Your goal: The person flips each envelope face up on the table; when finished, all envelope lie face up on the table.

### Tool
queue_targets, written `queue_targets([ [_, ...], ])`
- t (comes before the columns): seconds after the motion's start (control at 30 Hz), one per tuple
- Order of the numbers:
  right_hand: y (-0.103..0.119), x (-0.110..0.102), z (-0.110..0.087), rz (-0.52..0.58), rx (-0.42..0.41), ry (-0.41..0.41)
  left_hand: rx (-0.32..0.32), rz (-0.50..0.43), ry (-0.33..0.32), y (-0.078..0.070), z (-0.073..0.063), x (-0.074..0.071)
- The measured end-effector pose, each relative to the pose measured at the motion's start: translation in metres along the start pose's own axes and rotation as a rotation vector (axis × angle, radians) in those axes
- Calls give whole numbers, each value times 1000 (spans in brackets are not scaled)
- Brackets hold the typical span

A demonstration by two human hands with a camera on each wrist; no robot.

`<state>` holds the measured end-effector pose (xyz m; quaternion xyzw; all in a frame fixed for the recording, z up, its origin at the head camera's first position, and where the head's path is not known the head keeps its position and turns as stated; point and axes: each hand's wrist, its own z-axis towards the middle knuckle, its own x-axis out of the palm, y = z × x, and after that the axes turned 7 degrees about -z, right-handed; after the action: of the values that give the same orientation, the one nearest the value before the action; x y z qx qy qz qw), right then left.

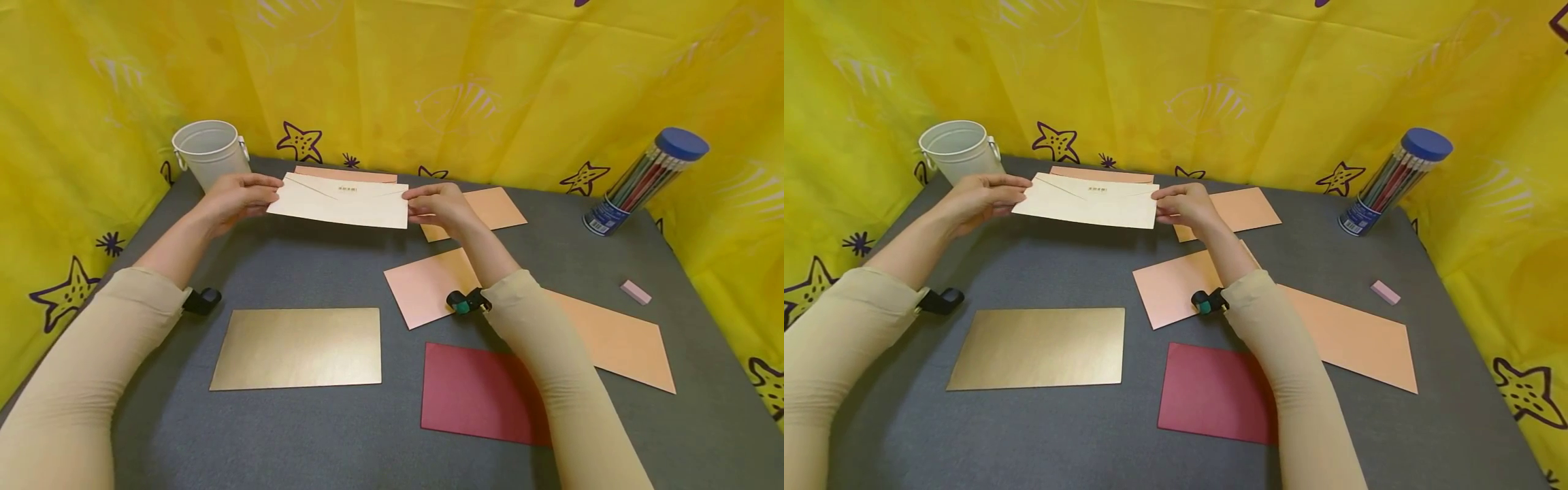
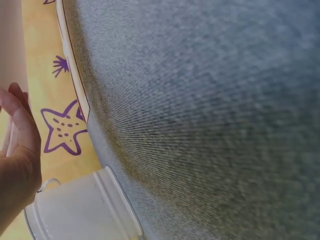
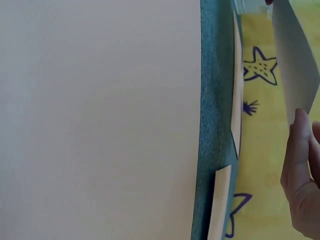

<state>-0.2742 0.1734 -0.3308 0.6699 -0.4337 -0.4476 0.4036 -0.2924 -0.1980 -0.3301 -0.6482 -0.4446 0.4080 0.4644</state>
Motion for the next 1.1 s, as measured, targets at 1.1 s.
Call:
queue_targets([
  [1.1, 1, 25, 29, -54, 91, -86, -37, 327, 15, 12, 33, 3],
])
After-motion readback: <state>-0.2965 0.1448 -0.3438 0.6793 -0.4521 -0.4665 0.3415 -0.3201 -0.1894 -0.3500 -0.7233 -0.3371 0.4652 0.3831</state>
